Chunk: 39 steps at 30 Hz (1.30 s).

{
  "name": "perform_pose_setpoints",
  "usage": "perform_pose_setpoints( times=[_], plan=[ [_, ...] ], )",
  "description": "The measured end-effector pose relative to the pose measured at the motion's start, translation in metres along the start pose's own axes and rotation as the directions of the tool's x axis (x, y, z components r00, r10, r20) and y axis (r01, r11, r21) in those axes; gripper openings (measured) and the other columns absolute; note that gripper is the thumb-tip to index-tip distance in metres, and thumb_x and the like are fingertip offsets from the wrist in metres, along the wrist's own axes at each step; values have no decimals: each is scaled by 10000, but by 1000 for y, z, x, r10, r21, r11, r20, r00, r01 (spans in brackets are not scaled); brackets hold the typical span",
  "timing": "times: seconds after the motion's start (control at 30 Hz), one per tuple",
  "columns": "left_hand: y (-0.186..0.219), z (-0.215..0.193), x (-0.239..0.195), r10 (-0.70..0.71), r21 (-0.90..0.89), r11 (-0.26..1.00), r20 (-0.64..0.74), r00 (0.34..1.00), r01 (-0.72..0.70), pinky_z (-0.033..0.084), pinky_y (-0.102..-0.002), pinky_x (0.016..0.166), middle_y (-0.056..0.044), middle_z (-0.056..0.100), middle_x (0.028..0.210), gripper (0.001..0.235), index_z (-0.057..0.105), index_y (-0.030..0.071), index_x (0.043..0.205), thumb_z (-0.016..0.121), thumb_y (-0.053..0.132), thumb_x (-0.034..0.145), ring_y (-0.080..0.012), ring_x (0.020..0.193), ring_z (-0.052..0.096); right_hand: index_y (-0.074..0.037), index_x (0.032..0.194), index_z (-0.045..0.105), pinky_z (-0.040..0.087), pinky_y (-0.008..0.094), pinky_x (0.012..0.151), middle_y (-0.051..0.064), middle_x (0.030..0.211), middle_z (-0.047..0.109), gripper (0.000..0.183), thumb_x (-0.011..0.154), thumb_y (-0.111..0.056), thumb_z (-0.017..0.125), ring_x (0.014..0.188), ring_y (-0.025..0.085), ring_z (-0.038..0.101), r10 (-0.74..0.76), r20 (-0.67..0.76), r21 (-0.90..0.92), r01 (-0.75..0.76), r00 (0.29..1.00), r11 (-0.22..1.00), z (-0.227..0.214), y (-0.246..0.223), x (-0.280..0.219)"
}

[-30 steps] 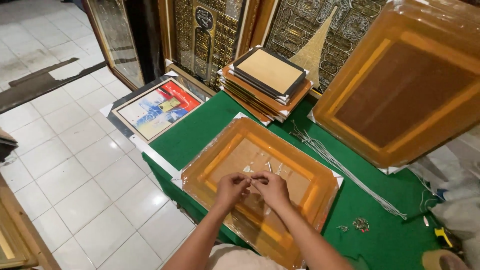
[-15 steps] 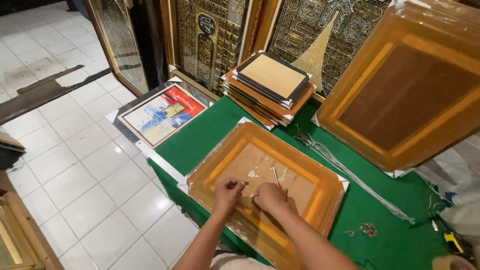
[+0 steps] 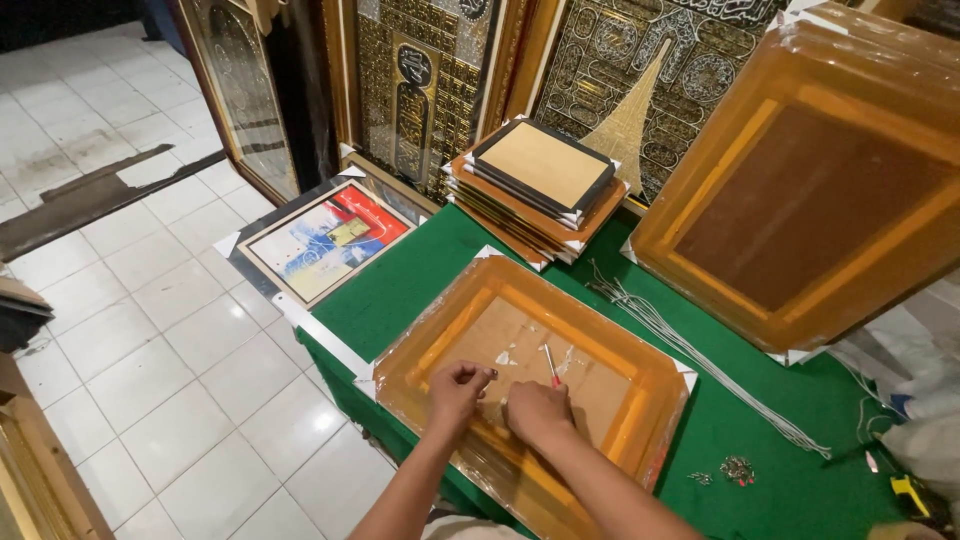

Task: The person attaches small metal hardware to the back of a wooden picture frame using a screwdriver. They then move a framed artwork to the wall and return to the table to continue attaching hardware to the frame.

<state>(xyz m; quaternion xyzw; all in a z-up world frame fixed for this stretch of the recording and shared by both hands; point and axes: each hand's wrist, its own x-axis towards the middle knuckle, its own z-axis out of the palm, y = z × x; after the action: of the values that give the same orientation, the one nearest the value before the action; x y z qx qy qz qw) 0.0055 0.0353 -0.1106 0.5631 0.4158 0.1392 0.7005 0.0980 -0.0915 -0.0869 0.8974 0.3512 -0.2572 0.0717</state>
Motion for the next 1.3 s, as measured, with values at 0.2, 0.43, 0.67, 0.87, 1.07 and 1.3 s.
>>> perform_pose_setpoints(
  times=[0.2,0.43,0.67,0.87,1.07,1.3],
  plan=[
    [33,-3,-30,-2,62,998,-4,1000,3,607,-347,618,-28,810,913,142,794,149,945,830,259,1027,-157,793,704,-188,1177,780,300,568,1252,87,1207,809,260,1065,-395,670,1157,344,732,34,26,91,-36,999,995,-34,-19,-42],
    [74,-5,-47,-9,-96,995,-10,1000,8,686,-324,633,-116,761,1002,268,839,43,1116,844,243,938,-174,842,695,-195,1150,820,596,442,987,78,1188,855,229,984,-331,742,1224,318,798,140,-200,669,30,970,743,-32,27,-16],
    [131,6,-74,12,-47,999,96,995,-8,682,-316,611,-134,831,970,295,866,46,1073,848,302,928,-159,791,686,-30,1128,812,494,261,740,11,813,675,220,958,-162,859,797,110,591,109,-443,890,423,890,167,-130,19,-107],
    [139,9,-79,30,-19,999,171,985,-27,632,-275,560,-136,819,918,275,862,34,1039,849,278,914,-128,724,644,-15,1185,844,590,311,862,64,991,817,257,946,-104,875,935,127,678,48,-475,874,465,879,144,-129,26,-107],
    [142,2,-87,-14,-43,999,274,962,27,600,-248,584,-73,802,892,241,834,58,1036,811,278,940,-87,694,615,-17,1241,863,558,258,779,70,971,800,274,984,-105,821,901,112,641,18,-465,880,460,885,118,-126,25,-107],
    [142,-2,-86,11,-27,1000,350,937,-2,597,-264,575,-49,758,896,219,812,80,1049,794,278,958,-101,737,633,-35,1268,748,580,297,807,88,970,766,340,964,-119,877,913,153,689,4,-497,860,492,868,138,-110,35,-87]
  ],
)
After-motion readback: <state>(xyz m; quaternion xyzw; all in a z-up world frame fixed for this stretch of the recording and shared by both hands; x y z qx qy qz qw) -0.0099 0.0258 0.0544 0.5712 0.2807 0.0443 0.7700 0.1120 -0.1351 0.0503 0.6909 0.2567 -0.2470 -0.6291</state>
